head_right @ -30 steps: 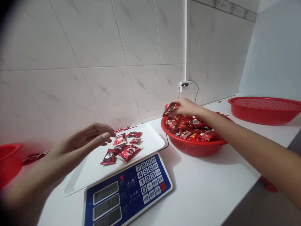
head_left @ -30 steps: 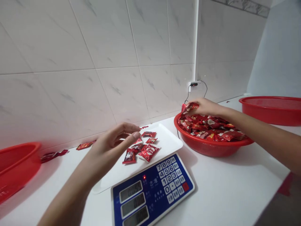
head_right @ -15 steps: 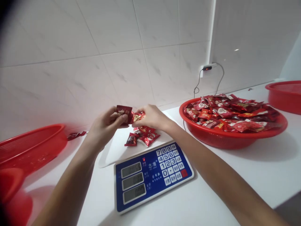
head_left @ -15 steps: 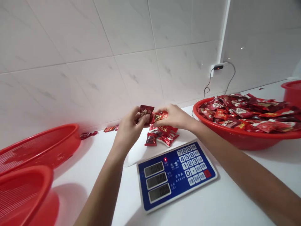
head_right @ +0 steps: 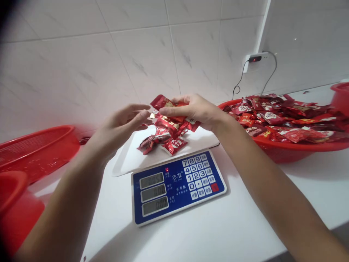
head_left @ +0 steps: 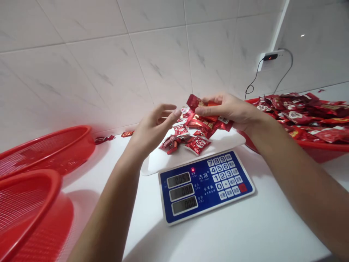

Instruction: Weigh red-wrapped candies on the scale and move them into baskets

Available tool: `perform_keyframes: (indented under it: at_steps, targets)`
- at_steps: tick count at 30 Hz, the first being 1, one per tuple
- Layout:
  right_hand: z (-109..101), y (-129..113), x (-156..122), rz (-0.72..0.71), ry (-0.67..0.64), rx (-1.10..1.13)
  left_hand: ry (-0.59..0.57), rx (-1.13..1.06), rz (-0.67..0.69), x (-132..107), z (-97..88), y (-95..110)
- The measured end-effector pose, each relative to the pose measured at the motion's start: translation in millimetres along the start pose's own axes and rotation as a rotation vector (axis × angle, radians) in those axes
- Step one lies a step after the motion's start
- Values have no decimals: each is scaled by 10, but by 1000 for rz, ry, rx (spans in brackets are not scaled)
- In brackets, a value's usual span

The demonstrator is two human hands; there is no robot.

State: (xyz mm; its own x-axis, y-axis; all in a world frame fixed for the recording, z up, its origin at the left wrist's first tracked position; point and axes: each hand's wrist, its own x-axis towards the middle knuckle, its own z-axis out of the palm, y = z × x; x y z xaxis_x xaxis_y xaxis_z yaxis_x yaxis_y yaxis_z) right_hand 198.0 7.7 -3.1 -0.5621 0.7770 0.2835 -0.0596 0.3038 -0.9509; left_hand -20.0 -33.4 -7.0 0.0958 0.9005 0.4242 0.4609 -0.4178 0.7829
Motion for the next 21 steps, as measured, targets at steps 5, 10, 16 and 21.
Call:
perform_keyframes:
  at_steps: [5, 10, 16, 21]
  targets:
    - [154, -12, -2, 5, -149, 166, -167, -308, -42, -18, 9, 104]
    - [160, 1, -18, -11, -173, 187, -116, -399, -35, -5, -34, 87]
    - [148, 15, -24, -29, -195, 193, -119, -394, -32, -4, -18, 92]
    - [146, -1, -31, -25, -181, 176, -119, -412, -54, -15, -7, 121]
